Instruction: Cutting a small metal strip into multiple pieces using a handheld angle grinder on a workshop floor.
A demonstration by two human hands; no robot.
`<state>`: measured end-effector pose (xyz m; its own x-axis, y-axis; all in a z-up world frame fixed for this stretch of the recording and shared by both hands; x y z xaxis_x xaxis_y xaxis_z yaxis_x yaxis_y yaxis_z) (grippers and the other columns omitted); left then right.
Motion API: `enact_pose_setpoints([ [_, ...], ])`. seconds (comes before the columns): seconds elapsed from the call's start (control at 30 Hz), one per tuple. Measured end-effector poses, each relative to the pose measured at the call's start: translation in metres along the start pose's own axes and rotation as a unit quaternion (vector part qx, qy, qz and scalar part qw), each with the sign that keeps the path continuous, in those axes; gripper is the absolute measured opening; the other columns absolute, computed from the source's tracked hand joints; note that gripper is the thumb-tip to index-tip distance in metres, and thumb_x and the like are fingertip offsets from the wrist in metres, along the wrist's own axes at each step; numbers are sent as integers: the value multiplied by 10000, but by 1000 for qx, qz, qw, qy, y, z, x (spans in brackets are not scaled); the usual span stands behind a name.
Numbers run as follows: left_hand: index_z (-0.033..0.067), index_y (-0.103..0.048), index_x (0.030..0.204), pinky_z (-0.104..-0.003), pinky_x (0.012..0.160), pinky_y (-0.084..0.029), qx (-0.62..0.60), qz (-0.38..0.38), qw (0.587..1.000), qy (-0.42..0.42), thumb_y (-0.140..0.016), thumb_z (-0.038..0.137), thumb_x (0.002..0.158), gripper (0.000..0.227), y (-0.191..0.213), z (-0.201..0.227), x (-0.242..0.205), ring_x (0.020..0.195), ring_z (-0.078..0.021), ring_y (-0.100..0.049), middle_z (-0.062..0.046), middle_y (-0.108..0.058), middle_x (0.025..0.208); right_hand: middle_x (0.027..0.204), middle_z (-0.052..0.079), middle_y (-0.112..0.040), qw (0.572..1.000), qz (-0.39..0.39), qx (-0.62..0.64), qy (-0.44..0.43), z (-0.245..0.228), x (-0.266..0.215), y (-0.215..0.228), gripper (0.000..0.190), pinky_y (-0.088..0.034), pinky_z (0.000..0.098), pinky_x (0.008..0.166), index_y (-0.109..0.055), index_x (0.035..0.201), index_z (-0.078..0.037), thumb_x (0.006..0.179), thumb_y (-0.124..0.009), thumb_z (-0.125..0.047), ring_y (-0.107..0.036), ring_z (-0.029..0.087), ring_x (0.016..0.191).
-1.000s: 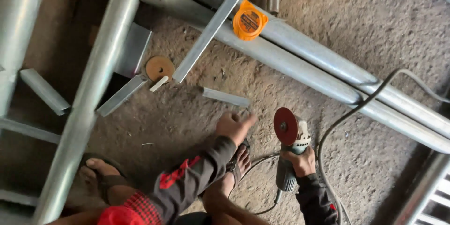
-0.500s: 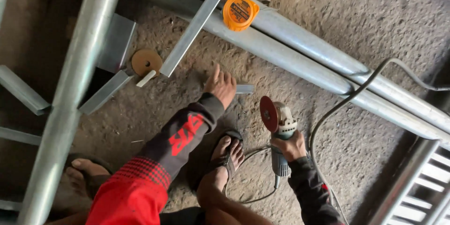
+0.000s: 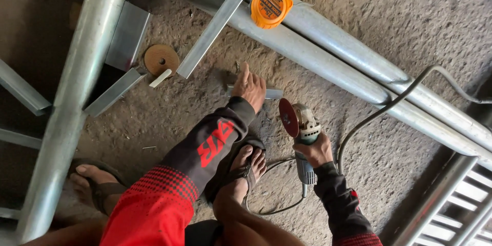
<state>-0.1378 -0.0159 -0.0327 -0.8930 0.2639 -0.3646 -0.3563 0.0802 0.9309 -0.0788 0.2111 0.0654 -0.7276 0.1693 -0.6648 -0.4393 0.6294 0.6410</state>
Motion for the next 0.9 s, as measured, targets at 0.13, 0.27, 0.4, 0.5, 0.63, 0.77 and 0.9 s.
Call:
enact_pose_setpoints([
  [0.13, 22, -591, 1130, -712, 1254, -111, -12, 2, 1000, 2, -554, 176, 1042, 181, -5, 2, 1, 1075, -399, -633, -222, -655, 1035, 743, 199, -643, 1000, 3, -10, 6, -3, 0, 0, 610, -516, 429, 755, -676, 897, -19, 437, -969, -294, -683, 306, 781],
  [0.27, 18, -592, 1120, -718, 1246, -114, -25, 7, 1000, 6, -548, 162, 1035, 172, -10, 4, 1, 1050, -396, -625, -219, -651, 1013, 741, 187, -650, 1000, 6, -13, 5, 0, -2, 1, 601, -513, 431, 744, -666, 884, -40, 442, -967, -314, -681, 306, 770],
  [0.4, 25, -586, 1093, -725, 1228, -91, -32, 22, 999, 15, -554, 163, 1013, 163, -16, 3, 5, 1012, -399, -609, -220, -640, 980, 736, 191, -653, 999, 13, -30, -6, 0, 2, 2, 565, -512, 440, 746, -669, 864, -39, 460, -954, -312, -689, 319, 776],
  [0.5, 28, -576, 1071, -728, 1211, -100, -42, 37, 998, 19, -550, 165, 1005, 154, -15, 0, 6, 983, -404, -600, -227, -623, 955, 751, 208, -658, 1000, 10, -26, -4, 7, 9, 1, 614, -506, 464, 751, -663, 875, -25, 430, -960, -327, -691, 329, 789],
  [0.63, 24, -575, 1086, -740, 1195, -87, -61, 56, 996, 23, -590, 172, 966, 191, -19, 4, 6, 993, -428, -584, -253, -617, 974, 770, 214, -675, 1000, 8, -26, -5, -2, 5, 5, 628, -506, 467, 756, -664, 892, -20, 434, -964, -328, -698, 342, 806],
  [0.77, 29, -578, 1066, -727, 1212, -65, -53, 39, 998, 17, -537, 147, 997, 143, -14, 1, 3, 1007, -406, -584, -225, -620, 965, 749, 188, -664, 1000, 11, -17, -3, -9, 5, 6, 554, -525, 393, 752, -676, 883, -52, 465, -943, -298, -696, 304, 799],
  [0.9, 35, -572, 1093, -740, 1199, -23, -66, 48, 996, 22, -541, 164, 974, 179, -21, 5, 6, 1038, -426, -575, -243, -624, 995, 778, 213, -682, 1000, 10, -11, 12, 2, 9, 4, 637, -492, 501, 732, -677, 915, -29, 425, -954, -328, -703, 333, 824],
])
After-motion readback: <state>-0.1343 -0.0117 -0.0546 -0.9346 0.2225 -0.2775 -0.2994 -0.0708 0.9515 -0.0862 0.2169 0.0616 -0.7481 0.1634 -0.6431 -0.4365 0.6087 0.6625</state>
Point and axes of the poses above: each hand's wrist, its own x-axis towards the middle knuckle, its own y-axis out of the back of the hand, z = x × y, the point moved 9 cm from there along x, towards the middle knuckle
